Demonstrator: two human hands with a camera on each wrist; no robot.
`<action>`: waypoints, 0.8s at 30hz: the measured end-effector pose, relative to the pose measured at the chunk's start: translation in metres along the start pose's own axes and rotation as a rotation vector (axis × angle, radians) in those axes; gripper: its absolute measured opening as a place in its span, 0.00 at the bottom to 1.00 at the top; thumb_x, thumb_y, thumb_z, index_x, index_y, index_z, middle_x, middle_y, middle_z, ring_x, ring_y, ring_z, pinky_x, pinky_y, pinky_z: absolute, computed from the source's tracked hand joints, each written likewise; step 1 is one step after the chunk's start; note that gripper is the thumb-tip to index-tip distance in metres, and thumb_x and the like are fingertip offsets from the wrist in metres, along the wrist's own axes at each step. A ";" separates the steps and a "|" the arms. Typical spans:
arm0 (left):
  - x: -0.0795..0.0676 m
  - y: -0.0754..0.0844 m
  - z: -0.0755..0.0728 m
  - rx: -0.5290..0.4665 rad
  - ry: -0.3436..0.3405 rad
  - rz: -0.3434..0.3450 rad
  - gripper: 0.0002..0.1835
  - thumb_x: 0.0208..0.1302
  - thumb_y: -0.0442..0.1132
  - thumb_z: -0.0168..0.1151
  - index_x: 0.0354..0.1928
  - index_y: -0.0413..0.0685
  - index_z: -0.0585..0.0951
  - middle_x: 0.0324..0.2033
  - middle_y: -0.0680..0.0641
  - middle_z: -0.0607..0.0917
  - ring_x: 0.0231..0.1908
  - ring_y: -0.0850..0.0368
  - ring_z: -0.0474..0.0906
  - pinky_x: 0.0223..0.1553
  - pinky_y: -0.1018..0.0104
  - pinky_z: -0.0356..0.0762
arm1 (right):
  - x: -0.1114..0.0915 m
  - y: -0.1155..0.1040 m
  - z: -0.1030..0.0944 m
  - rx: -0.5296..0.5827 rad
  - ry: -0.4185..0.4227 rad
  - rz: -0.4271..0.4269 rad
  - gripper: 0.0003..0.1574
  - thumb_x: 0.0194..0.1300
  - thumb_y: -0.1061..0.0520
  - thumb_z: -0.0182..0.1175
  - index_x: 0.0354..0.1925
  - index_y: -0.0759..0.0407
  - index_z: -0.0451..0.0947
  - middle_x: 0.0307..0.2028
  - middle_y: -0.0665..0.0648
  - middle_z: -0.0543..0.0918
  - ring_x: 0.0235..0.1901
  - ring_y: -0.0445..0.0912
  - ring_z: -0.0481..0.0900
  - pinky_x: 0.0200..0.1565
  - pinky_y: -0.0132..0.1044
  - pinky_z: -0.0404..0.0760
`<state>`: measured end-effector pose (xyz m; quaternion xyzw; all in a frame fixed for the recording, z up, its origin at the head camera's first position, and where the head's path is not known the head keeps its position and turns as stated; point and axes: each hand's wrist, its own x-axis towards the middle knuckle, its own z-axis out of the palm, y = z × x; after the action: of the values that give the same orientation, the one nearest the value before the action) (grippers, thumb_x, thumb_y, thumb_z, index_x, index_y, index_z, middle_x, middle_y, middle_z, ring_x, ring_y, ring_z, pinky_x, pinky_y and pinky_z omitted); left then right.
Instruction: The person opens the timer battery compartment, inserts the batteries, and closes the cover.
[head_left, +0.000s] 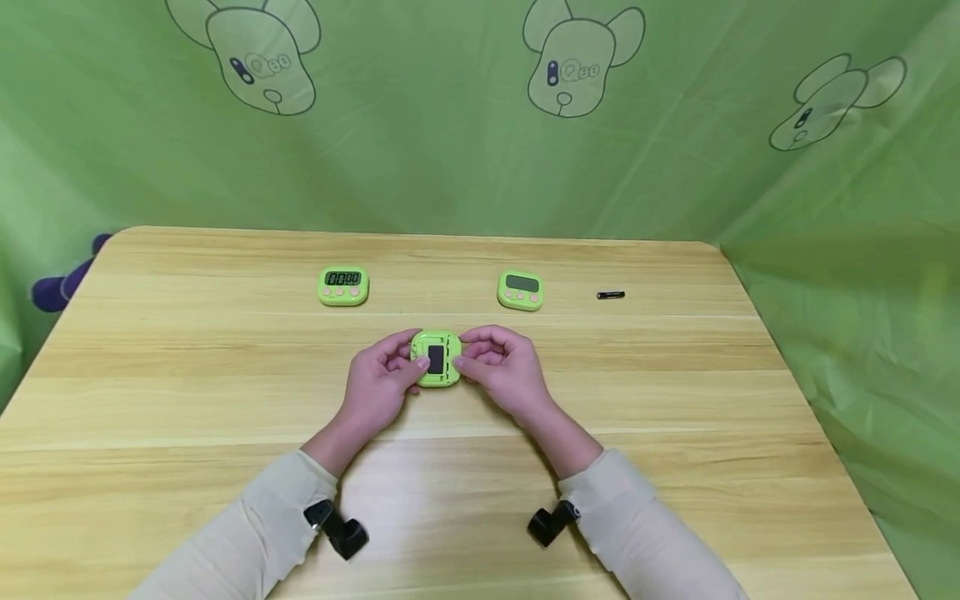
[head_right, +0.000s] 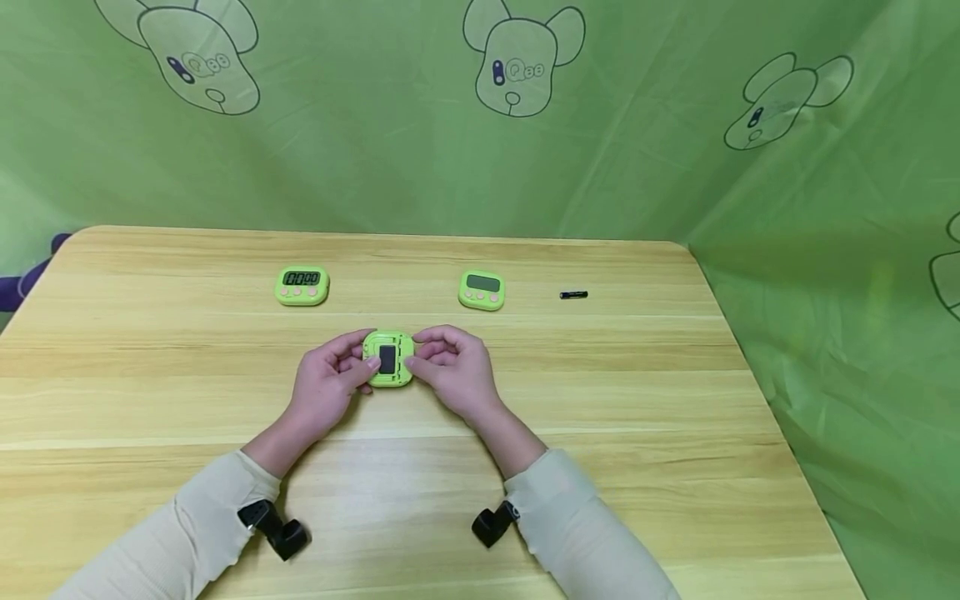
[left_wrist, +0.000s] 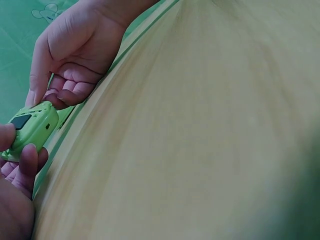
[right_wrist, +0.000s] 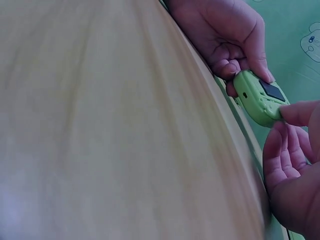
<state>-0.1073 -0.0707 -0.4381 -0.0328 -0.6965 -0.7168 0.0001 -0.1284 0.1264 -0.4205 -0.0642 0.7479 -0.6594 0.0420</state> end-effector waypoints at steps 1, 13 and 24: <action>0.000 0.000 0.000 -0.001 0.000 -0.002 0.23 0.64 0.25 0.65 0.61 0.33 0.77 0.36 0.39 0.80 0.26 0.56 0.77 0.26 0.63 0.85 | 0.000 0.000 0.001 -0.007 0.003 -0.012 0.18 0.53 0.74 0.72 0.43 0.69 0.82 0.32 0.63 0.82 0.27 0.45 0.80 0.31 0.30 0.84; 0.001 -0.002 -0.002 -0.023 -0.011 -0.001 0.23 0.64 0.25 0.65 0.61 0.32 0.77 0.36 0.38 0.81 0.25 0.58 0.78 0.25 0.65 0.85 | 0.005 -0.001 -0.001 0.112 -0.072 0.156 0.20 0.57 0.73 0.70 0.49 0.69 0.80 0.37 0.63 0.83 0.29 0.47 0.84 0.32 0.39 0.88; -0.001 -0.002 -0.002 -0.018 -0.007 0.005 0.23 0.61 0.22 0.65 0.60 0.34 0.79 0.35 0.37 0.82 0.24 0.57 0.77 0.24 0.65 0.84 | 0.010 -0.006 -0.004 0.137 -0.128 0.282 0.18 0.54 0.75 0.71 0.44 0.70 0.81 0.34 0.62 0.86 0.31 0.47 0.85 0.32 0.35 0.87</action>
<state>-0.1070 -0.0723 -0.4405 -0.0369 -0.6900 -0.7228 -0.0010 -0.1387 0.1277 -0.4140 0.0024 0.6986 -0.6910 0.1858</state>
